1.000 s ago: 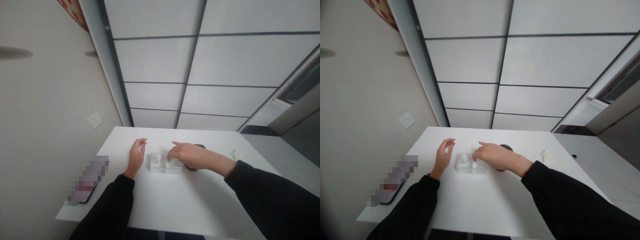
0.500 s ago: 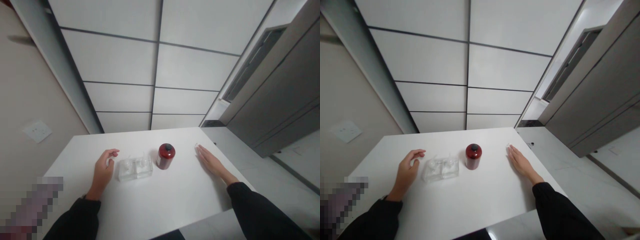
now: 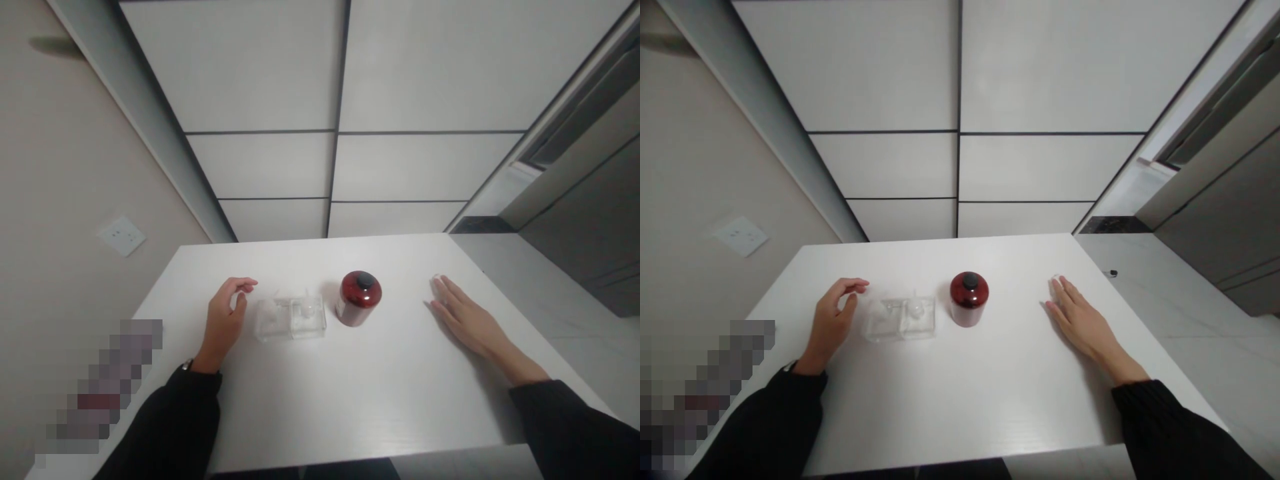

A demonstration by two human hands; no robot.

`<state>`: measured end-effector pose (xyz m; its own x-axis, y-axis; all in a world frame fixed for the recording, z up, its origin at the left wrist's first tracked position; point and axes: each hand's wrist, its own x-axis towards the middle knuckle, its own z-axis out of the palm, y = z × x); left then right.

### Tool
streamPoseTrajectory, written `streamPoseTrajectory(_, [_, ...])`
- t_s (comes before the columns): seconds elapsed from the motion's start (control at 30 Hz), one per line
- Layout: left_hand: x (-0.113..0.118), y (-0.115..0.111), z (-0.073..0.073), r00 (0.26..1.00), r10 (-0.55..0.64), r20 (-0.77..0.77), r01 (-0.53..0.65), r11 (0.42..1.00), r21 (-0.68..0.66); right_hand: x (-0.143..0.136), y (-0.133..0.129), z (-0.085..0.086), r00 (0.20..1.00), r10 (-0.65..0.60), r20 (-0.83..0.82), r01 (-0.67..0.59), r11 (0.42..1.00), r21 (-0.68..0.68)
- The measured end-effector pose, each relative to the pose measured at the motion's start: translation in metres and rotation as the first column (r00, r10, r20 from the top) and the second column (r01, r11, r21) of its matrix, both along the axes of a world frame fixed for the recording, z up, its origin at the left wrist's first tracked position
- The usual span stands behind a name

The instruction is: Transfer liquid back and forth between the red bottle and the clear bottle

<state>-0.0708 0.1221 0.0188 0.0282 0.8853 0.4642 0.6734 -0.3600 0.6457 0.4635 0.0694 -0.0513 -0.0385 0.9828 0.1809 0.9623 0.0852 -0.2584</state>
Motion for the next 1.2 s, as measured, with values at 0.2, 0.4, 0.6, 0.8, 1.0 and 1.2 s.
streamPoseTrajectory(0.2, [0.003, -0.003, 0.003, 0.999, -0.037, -0.004, 0.037, 0.999, -0.007, -0.068, -0.063, 0.009, 0.996, 0.09, 0.011, -0.089, 0.996, -0.021])
streamPoseTrajectory(0.4, [0.001, -0.005, 0.005, 0.999, -0.047, 0.015, 0.047, 0.999, 0.017, -0.193, -0.132, 0.019, 0.959, 0.273, -0.082, -0.269, 0.962, 0.054])
streamPoseTrajectory(0.6, [0.003, -0.005, 0.004, 0.997, -0.071, 0.032, 0.071, 0.997, 0.018, -0.248, -0.118, 0.024, 0.937, 0.311, -0.157, -0.301, 0.95, 0.084])
streamPoseTrajectory(0.8, [0.002, -0.005, 0.002, 0.995, -0.072, 0.065, 0.071, 0.997, 0.026, -0.259, -0.106, 0.021, 0.93, 0.316, -0.189, -0.306, 0.948, 0.084])
streamPoseTrajectory(1.0, [-0.001, -0.001, -0.001, 0.995, -0.037, 0.089, 0.035, 0.999, 0.019, -0.307, -0.142, 0.034, 0.828, 0.471, -0.304, -0.511, 0.857, -0.064])
streamPoseTrajectory(1.2, [-0.009, 0.002, -0.004, 0.996, 0.013, 0.094, -0.016, 0.999, 0.035, -0.356, -0.138, 0.047, 0.669, 0.639, -0.379, -0.721, 0.682, -0.124])
